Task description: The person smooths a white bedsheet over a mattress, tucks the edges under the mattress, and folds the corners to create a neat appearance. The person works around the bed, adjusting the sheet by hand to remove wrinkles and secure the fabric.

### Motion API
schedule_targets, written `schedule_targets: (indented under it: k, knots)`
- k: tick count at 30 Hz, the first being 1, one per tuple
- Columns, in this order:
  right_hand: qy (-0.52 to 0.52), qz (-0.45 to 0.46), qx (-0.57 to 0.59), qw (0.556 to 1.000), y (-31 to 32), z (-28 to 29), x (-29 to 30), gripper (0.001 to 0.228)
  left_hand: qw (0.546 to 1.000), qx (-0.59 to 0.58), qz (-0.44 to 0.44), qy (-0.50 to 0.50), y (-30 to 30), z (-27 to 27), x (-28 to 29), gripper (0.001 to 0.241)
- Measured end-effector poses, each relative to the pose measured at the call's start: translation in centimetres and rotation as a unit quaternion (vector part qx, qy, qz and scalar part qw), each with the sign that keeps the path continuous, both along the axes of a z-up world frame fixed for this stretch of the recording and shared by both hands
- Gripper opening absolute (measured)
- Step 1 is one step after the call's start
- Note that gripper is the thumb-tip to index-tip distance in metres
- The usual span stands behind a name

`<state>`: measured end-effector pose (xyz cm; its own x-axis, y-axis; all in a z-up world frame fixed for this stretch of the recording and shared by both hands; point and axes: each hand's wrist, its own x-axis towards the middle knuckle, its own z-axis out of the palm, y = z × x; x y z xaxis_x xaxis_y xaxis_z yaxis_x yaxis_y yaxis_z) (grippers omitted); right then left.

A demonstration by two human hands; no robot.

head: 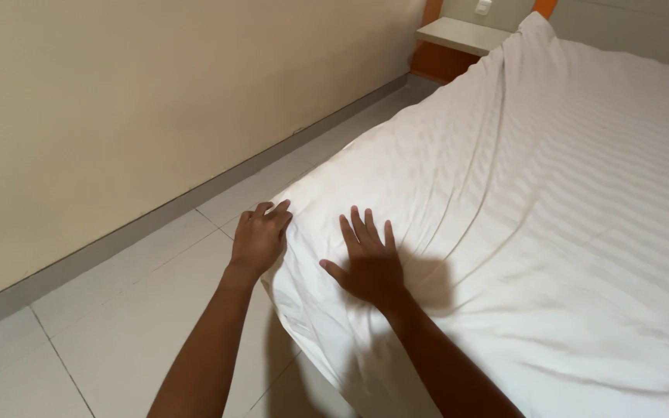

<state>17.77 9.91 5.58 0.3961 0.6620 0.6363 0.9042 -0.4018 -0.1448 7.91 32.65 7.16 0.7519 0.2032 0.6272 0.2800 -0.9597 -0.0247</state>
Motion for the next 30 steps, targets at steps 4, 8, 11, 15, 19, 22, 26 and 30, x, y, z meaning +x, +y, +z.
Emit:
schedule_targets:
  k: [4,8,11,15,19,22,26,30]
  knots:
    - [-0.004,-0.003,-0.010,1.000,1.4,1.0,-0.3,0.096,0.999,0.020,-0.028,0.016,0.8,0.2,-0.6,0.043]
    - [-0.026,-0.023,-0.035,0.999,1.9,1.4,-0.6,0.092,0.999,-0.003,-0.044,-0.015,1.3,0.1,-0.2,0.045]
    - [-0.054,-0.041,-0.042,0.997,2.1,0.6,-0.5,0.078,0.998,0.005,-0.051,-0.029,1.3,0.1,0.0,0.033]
    - [-0.092,-0.051,-0.023,0.994,2.1,0.4,-0.5,0.057,0.996,0.051,-0.045,-0.059,1.9,0.3,0.1,0.020]
    - [-0.087,-0.046,-0.024,0.995,2.3,1.1,-0.6,0.051,0.994,0.087,-0.033,-0.065,2.5,0.1,-0.6,0.016]
    - [-0.087,-0.023,-0.015,0.996,2.9,1.9,-0.8,0.047,0.989,0.133,-0.001,-0.066,3.0,0.2,-1.7,0.019]
    - [-0.031,0.047,0.059,0.997,4.4,1.9,-1.8,0.036,0.987,0.137,0.012,-0.085,3.2,-0.6,-3.7,0.023]
    - [0.016,0.122,0.092,0.988,7.2,1.3,-3.4,0.030,0.989,0.093,0.024,-0.115,3.3,-2.5,-6.5,0.026]
